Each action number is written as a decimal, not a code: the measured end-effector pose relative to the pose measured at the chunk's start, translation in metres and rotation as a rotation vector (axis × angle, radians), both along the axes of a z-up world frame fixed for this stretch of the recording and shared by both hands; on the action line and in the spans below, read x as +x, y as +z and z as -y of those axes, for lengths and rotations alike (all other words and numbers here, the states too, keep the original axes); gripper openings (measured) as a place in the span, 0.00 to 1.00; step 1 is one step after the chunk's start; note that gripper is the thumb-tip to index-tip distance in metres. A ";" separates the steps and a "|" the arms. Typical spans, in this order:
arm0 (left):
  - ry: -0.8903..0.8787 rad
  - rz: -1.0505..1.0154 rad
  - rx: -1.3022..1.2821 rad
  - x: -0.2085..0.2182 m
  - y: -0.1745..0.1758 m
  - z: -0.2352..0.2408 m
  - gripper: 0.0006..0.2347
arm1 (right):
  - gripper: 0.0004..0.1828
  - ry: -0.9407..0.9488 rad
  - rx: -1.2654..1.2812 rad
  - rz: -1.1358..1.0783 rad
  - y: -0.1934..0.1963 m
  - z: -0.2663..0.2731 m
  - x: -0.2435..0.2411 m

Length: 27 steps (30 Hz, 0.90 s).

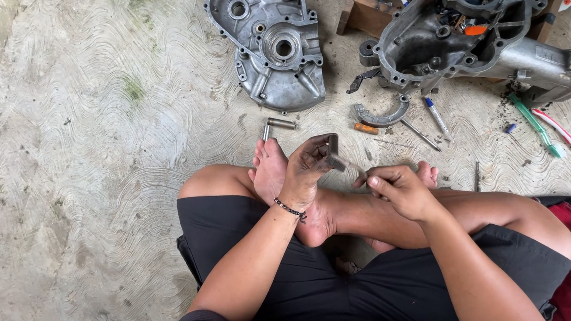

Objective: Cleaning a small motorcycle engine component by scraping it with a metal tool

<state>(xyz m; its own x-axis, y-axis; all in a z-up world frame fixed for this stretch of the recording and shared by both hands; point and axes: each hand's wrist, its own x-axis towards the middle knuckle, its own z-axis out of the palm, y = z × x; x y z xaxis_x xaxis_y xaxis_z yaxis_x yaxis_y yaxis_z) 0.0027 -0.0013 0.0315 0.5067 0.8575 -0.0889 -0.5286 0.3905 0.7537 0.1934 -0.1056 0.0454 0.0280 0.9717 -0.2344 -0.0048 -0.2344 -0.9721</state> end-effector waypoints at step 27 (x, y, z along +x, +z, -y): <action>0.007 -0.098 0.024 -0.001 -0.013 -0.002 0.22 | 0.14 -0.024 -0.017 -0.001 0.001 -0.005 0.008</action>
